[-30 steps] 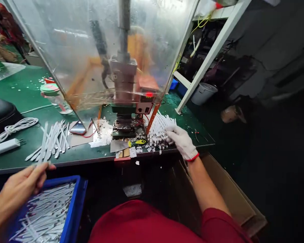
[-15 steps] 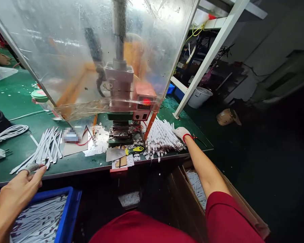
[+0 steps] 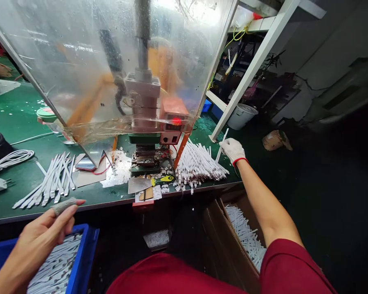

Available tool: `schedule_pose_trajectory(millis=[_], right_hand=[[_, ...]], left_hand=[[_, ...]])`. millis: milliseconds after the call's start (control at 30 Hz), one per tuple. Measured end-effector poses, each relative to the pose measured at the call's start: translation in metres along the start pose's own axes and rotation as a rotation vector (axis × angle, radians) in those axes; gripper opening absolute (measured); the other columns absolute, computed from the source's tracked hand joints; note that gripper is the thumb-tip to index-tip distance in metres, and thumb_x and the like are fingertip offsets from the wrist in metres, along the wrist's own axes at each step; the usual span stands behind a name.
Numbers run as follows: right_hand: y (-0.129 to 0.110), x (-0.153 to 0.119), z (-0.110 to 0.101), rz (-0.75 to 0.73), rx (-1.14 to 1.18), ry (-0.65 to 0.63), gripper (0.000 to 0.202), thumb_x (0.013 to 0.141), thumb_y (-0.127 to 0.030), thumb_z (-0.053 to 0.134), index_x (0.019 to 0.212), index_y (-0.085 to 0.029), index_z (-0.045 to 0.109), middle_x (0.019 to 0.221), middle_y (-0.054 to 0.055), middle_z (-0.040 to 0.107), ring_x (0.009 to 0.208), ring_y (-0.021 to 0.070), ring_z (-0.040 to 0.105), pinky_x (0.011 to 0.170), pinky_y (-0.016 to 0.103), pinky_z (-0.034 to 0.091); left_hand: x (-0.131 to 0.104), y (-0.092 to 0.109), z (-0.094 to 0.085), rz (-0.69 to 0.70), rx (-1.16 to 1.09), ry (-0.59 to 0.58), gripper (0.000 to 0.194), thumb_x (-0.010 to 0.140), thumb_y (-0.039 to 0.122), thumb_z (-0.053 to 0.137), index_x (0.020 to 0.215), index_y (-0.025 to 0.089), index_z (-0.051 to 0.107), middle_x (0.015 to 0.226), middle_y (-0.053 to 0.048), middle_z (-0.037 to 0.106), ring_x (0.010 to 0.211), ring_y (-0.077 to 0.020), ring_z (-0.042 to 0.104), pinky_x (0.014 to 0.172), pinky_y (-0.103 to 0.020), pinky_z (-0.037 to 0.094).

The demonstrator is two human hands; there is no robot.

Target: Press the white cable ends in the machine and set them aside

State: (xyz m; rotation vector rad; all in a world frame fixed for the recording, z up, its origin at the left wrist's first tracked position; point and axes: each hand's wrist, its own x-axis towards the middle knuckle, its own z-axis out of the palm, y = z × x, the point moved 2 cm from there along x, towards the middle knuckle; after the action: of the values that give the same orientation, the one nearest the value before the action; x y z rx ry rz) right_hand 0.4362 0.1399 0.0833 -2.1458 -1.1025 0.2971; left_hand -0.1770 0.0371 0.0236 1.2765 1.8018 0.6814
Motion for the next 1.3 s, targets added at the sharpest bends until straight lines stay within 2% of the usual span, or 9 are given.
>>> schedule_pose_trajectory(millis=[133, 200, 267, 367, 467, 600, 767, 967, 1300], right_hand=[[-0.039, -0.018, -0.025, -0.120, 0.230, 0.113, 0.025, 0.072, -0.041, 0.067, 0.076, -0.018, 0.059, 0.064, 0.003, 0.062, 0.060, 0.0155, 0.058, 0.056, 0.026, 0.047], [-0.060, -0.039, -0.028, -0.193, 0.448, 0.041, 0.026, 0.072, -0.041, 0.069, 0.075, -0.018, 0.056, 0.062, 0.001, 0.060, 0.054, 0.0125, 0.054, 0.050, 0.023, 0.044], [-0.080, -0.068, -0.022, -0.225, 0.649, -0.121, 0.028, 0.071, -0.040, 0.072, 0.074, -0.018, 0.055, 0.061, 0.000, 0.058, 0.049, 0.0095, 0.050, 0.046, 0.020, 0.040], [-0.102, -0.120, -0.001, -0.181, 0.801, -0.377, 0.030, 0.071, -0.040, 0.075, 0.076, -0.017, 0.056, 0.062, -0.002, 0.056, 0.047, 0.0069, 0.047, 0.043, 0.018, 0.036], [-0.110, -0.169, 0.027, -0.105, 0.824, -0.562, 0.032, 0.072, -0.043, 0.074, 0.073, -0.018, 0.054, 0.059, -0.003, 0.055, 0.046, 0.0076, 0.048, 0.042, 0.018, 0.036], [-0.107, -0.204, 0.062, -0.039, 0.848, -0.653, 0.035, 0.072, -0.046, 0.074, 0.072, -0.018, 0.052, 0.053, -0.003, 0.053, 0.044, 0.0086, 0.047, 0.041, 0.018, 0.036], [-0.106, -0.209, 0.090, -0.004, 0.899, -0.719, 0.033, 0.074, -0.045, 0.073, 0.075, -0.018, 0.054, 0.056, -0.003, 0.055, 0.044, 0.0073, 0.047, 0.040, 0.017, 0.035], [-0.114, -0.215, 0.106, -0.018, 0.856, -0.697, 0.036, 0.070, -0.048, 0.074, 0.074, -0.018, 0.054, 0.054, -0.003, 0.056, 0.044, 0.0084, 0.049, 0.042, 0.018, 0.040], [-0.111, -0.224, 0.121, -0.049, 0.784, -0.675, 0.037, 0.073, -0.051, 0.072, 0.074, -0.018, 0.056, 0.056, -0.001, 0.059, 0.046, 0.0095, 0.052, 0.043, 0.018, 0.043]], left_hand=[[-0.028, 0.041, 0.057, 0.125, -0.201, -0.326, 0.049, 0.079, 0.064, 0.057, 0.113, 0.030, 0.063, 0.054, 0.007, 0.047, 0.048, -0.0104, 0.040, 0.046, -0.021, 0.028], [-0.039, 0.058, 0.090, 0.193, -0.213, -0.540, 0.049, 0.085, 0.060, 0.052, 0.116, 0.023, 0.062, 0.058, 0.005, 0.051, 0.048, -0.0099, 0.044, 0.045, -0.020, 0.031], [-0.048, 0.075, 0.121, 0.264, -0.236, -0.675, 0.051, 0.088, 0.058, 0.049, 0.119, 0.018, 0.059, 0.066, 0.002, 0.057, 0.052, -0.0109, 0.051, 0.046, -0.021, 0.036], [-0.055, 0.103, 0.159, 0.386, -0.281, -0.725, 0.051, 0.090, 0.054, 0.048, 0.123, 0.015, 0.055, 0.086, -0.006, 0.066, 0.064, -0.0141, 0.059, 0.053, -0.023, 0.046], [-0.056, 0.119, 0.181, 0.466, -0.319, -0.711, 0.045, 0.089, 0.052, 0.051, 0.109, 0.014, 0.060, 0.095, -0.011, 0.069, 0.075, -0.0168, 0.064, 0.064, -0.026, 0.050], [-0.056, 0.107, 0.188, 0.378, -0.445, -0.780, 0.046, 0.092, 0.054, 0.044, 0.100, 0.012, 0.061, 0.085, -0.011, 0.071, 0.069, -0.0165, 0.066, 0.062, -0.026, 0.051], [-0.058, 0.073, 0.177, 0.218, -0.493, -0.832, 0.048, 0.090, 0.058, 0.047, 0.096, 0.012, 0.060, 0.074, -0.010, 0.071, 0.059, -0.0157, 0.067, 0.053, -0.022, 0.050], [-0.062, 0.056, 0.165, 0.135, -0.507, -0.800, 0.048, 0.089, 0.056, 0.049, 0.104, 0.012, 0.060, 0.066, -0.006, 0.069, 0.050, -0.0138, 0.064, 0.047, -0.020, 0.047], [-0.065, 0.049, 0.164, 0.042, -0.512, -0.699, 0.052, 0.075, 0.056, 0.069, 0.097, 0.009, 0.065, 0.067, -0.007, 0.069, 0.057, -0.0145, 0.066, 0.055, -0.022, 0.052]])
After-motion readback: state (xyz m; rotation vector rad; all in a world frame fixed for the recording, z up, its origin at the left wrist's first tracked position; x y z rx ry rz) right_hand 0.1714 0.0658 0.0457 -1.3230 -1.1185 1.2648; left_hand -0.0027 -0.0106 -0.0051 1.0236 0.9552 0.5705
